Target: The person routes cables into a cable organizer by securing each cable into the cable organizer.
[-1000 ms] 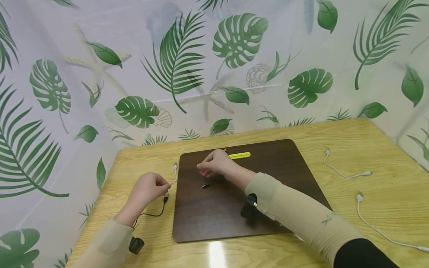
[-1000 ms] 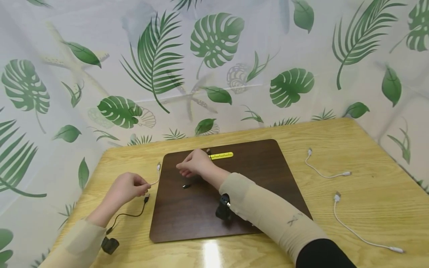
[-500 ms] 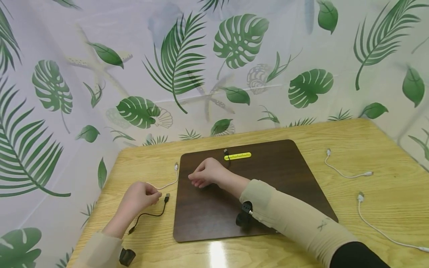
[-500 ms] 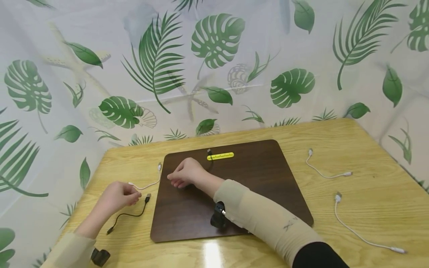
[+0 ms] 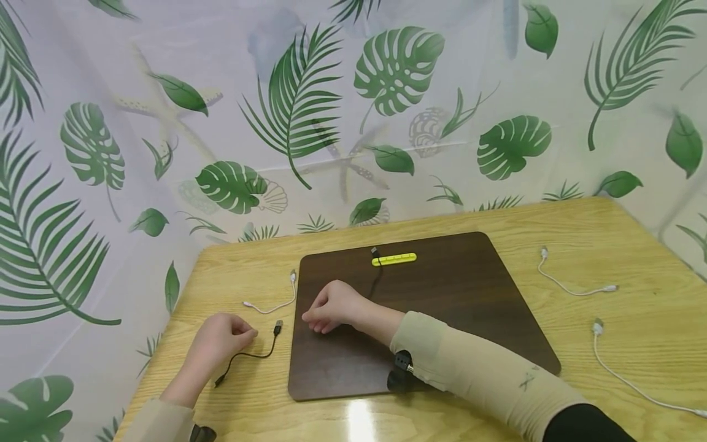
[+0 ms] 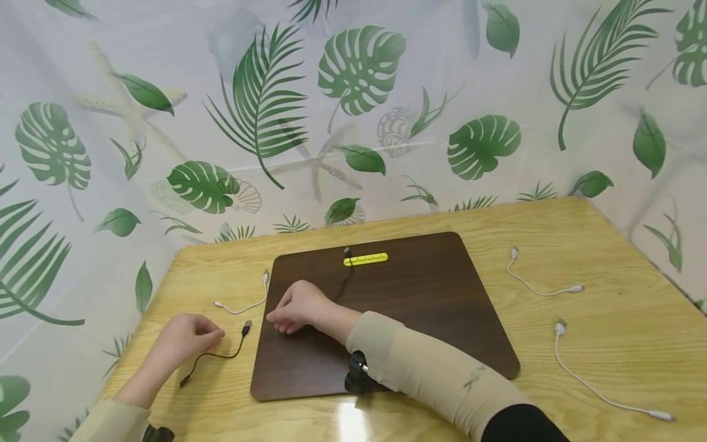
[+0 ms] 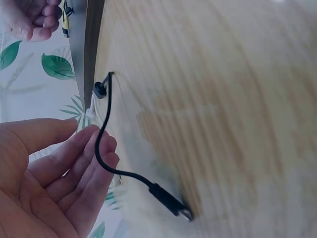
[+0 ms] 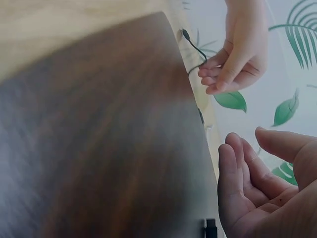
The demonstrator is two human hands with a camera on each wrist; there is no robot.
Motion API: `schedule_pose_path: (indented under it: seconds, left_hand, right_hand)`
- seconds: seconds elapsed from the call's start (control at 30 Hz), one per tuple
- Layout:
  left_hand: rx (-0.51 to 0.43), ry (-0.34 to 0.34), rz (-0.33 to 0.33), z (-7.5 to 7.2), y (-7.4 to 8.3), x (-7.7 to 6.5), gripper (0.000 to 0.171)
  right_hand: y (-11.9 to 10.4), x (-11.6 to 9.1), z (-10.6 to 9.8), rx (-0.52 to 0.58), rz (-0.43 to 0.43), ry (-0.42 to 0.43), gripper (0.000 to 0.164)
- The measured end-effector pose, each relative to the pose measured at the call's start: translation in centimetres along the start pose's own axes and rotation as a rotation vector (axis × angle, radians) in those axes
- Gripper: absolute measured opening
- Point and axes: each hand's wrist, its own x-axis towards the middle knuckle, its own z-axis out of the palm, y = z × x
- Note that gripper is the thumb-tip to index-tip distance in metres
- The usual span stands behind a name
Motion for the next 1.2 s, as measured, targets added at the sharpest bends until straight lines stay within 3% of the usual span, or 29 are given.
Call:
schedule_pose_path:
  seconds: [0.43,0.8,0.9,1.2]
  left_hand:
    - [0.046,0.043,-0.025,0.1,-2.7,-1.1,0.014]
    - [0.065,0.05,-0.05,-0.2,-3.9,-2.1,0.015]
    - [0.067,0.058,-0.054,-0.2,-4.1,-2.4,0.017]
    - [0.051,0.053,-0.059,0.1,-4.5,-2.9,0.028]
  right_hand:
    - [0.5,-0.1,2.4,-0.069,-0.048,-0.067,0.013]
    - [0.6,0.4,3.9,-0.136,-0.054,-0.028,0.014]
    - [0.3,0.3,4.2,-0.194,-0.067,-0.019,0.016]
    - [0.0,1.0,5.2,-0.514,-0.135,0.054,0.03]
